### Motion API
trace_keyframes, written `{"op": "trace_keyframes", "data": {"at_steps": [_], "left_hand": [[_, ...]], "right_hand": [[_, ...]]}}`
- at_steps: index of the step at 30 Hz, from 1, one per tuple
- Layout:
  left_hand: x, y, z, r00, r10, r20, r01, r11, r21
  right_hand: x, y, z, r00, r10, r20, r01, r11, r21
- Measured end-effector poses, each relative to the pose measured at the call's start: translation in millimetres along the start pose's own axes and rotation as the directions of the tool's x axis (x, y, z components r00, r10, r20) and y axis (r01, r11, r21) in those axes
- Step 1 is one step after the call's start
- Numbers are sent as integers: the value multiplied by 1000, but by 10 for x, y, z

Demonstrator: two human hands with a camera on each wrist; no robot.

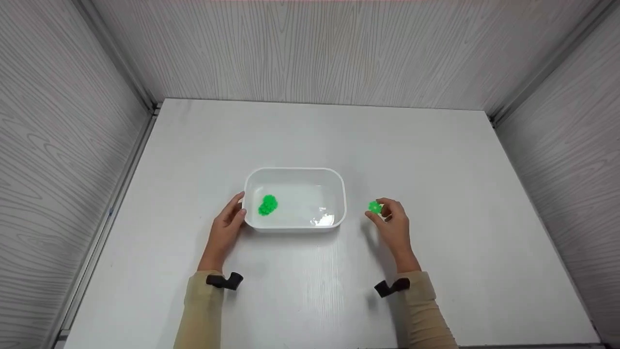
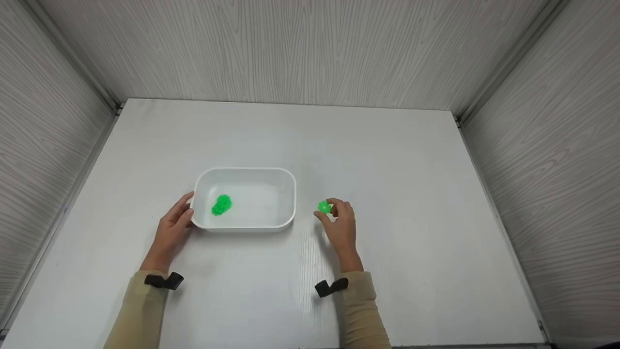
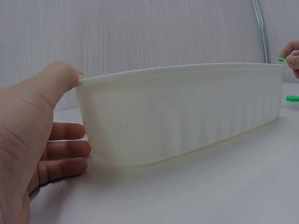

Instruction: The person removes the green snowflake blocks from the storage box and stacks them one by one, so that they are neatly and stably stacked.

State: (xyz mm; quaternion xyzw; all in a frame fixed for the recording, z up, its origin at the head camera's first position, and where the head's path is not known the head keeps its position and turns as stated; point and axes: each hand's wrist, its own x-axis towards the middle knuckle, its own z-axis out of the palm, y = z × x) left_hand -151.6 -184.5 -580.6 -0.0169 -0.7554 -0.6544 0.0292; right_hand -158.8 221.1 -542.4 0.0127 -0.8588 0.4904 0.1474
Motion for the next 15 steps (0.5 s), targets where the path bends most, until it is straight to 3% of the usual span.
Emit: {"op": "trace_keyframes", "data": {"at_steps": [7,15], "left_hand": [[-16,-3,22,999,-35,-15,35,999,10],[-10,5,-4,1000,3,5,-3,1000,10]], "right_hand": [[-26,191,-119,994,106,-22,-106,994,-12],[15,287,-192,987,160,-30,-162,983,-83]]}}
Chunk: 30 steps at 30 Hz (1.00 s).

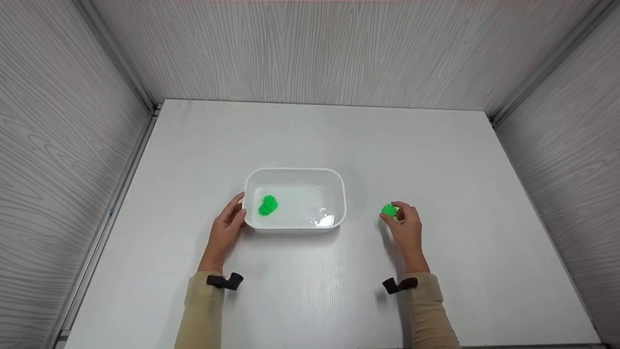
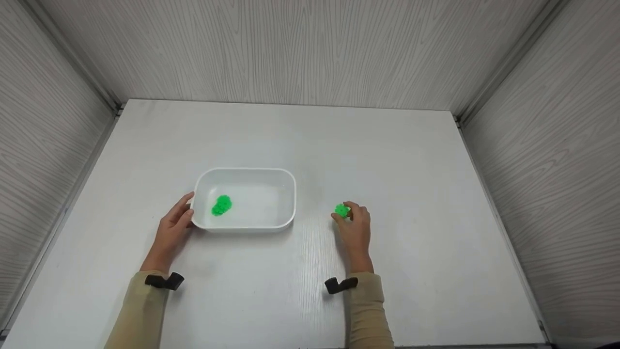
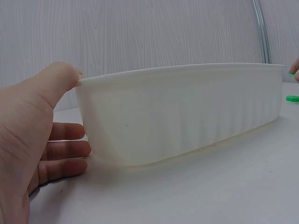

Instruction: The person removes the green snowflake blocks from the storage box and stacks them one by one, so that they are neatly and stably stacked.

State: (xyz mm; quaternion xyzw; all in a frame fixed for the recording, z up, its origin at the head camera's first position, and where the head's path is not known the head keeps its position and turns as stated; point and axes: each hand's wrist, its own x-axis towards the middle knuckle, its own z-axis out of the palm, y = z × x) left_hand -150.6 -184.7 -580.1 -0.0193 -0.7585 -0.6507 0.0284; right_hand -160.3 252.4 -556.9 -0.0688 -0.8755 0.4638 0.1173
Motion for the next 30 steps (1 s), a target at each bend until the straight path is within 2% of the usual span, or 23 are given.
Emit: {"op": "trace_keyframes", "data": {"at_steps": [4,8,13,21,25,30], "left_hand": [[-13,25,-5,1000,-20,5,20,1000,-9],[-52,151,-2,999,-40,12,40,999,-31],[-65,257,0,999,-17,28,18,999,-39],[9,17,-7,1000,-2,12,2,1000,-16],[12,-15,2,1000,13,3,-13,1000,-11],[10,-7,10,1000,-12,-5,12,1000,-13]], "right_hand": [[20,35,-9,1000,27,10,-27,999,-25],[46,76,4,999,42,31,-39,996,-79],[59,115,38,994,96,57,-91,992,-87],[79,156,69,991,119,55,-114,990,-82],[91,148,55,988,136,70,-130,988,-89],[97,115,33,986,139,94,-127,984,-125]]}}
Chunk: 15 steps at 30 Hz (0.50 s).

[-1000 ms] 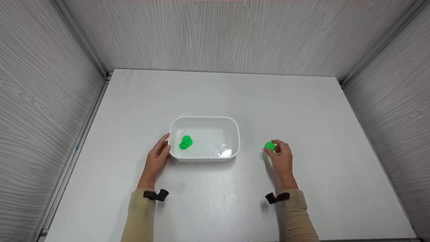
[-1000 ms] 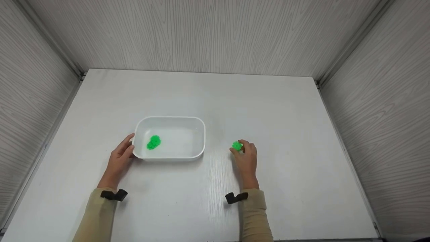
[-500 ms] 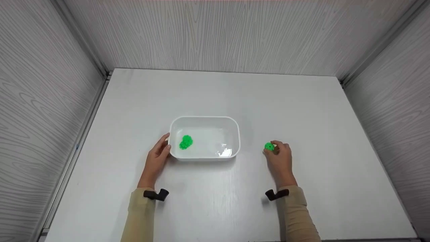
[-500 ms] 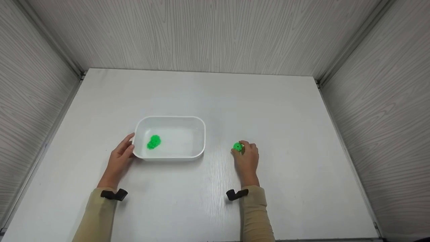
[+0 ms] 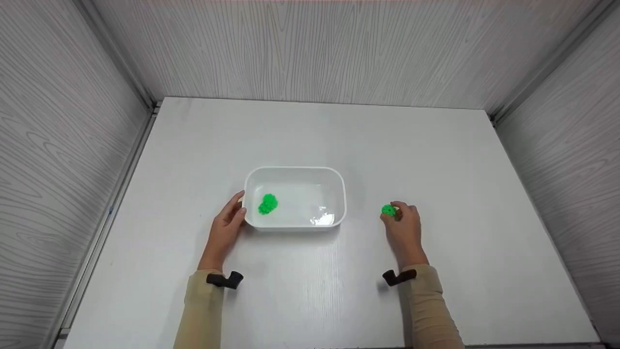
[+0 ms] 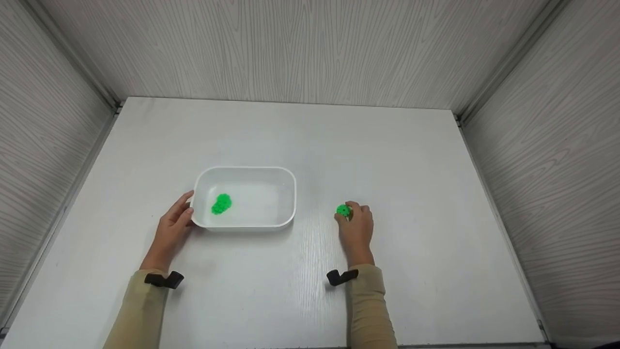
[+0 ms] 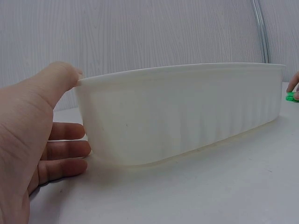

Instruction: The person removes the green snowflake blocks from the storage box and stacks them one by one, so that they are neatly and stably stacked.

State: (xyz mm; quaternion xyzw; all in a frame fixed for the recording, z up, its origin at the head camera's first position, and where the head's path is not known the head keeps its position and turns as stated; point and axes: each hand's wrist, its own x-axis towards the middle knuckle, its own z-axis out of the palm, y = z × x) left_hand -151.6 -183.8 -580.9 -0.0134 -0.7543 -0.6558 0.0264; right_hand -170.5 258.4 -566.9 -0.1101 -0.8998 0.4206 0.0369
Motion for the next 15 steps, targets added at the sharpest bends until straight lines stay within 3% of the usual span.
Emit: {"op": "trace_keyframes", "data": {"at_steps": [9,15], "left_hand": [[3,9,-2,1000,11,-5,-11,1000,12],[1,-2,-3,1000,24,-2,-24,1000,20]], "right_hand": [[14,-2,-1,1000,-15,-1,15,999,-37],[20,18,13,998,-64,-19,62,995,-77]]}}
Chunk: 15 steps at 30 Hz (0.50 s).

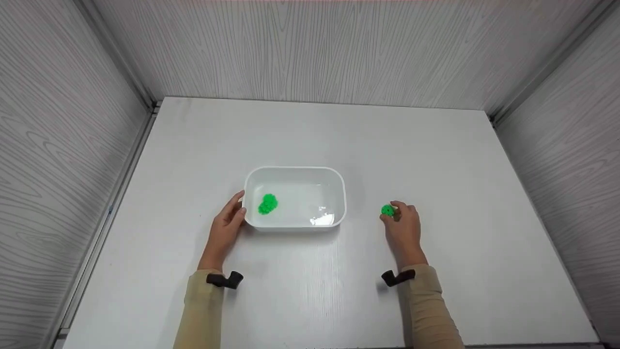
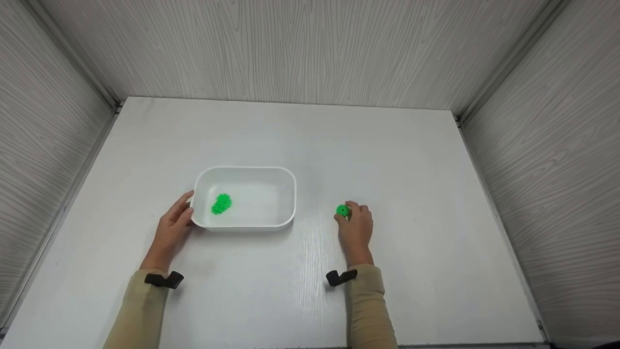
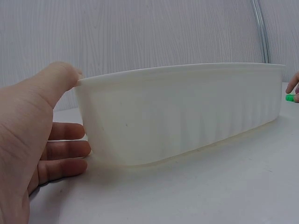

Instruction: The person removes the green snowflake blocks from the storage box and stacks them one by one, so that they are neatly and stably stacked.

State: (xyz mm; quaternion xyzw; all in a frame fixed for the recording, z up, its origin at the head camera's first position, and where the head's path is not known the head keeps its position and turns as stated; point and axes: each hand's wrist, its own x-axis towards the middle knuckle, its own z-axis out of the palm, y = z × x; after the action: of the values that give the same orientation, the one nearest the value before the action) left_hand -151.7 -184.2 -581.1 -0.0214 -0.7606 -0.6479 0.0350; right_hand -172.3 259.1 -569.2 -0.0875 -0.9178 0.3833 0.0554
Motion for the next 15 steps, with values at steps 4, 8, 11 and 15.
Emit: {"op": "trace_keyframes", "data": {"at_steps": [4,8,11,15], "left_hand": [[-3,8,-2,1000,-8,4,8,1000,4],[-30,128,-1,1000,-22,19,23,1000,-9],[-31,118,-5,1000,-6,17,6,1000,-6],[-6,4,-5,1000,9,10,-9,1000,0]], "right_hand": [[-22,0,-10,1000,6,6,-6,1000,13],[-77,-20,-49,999,40,29,-42,997,60],[-118,-57,-74,999,33,42,-35,997,65],[-186,-110,-88,999,-12,36,10,999,47]]}}
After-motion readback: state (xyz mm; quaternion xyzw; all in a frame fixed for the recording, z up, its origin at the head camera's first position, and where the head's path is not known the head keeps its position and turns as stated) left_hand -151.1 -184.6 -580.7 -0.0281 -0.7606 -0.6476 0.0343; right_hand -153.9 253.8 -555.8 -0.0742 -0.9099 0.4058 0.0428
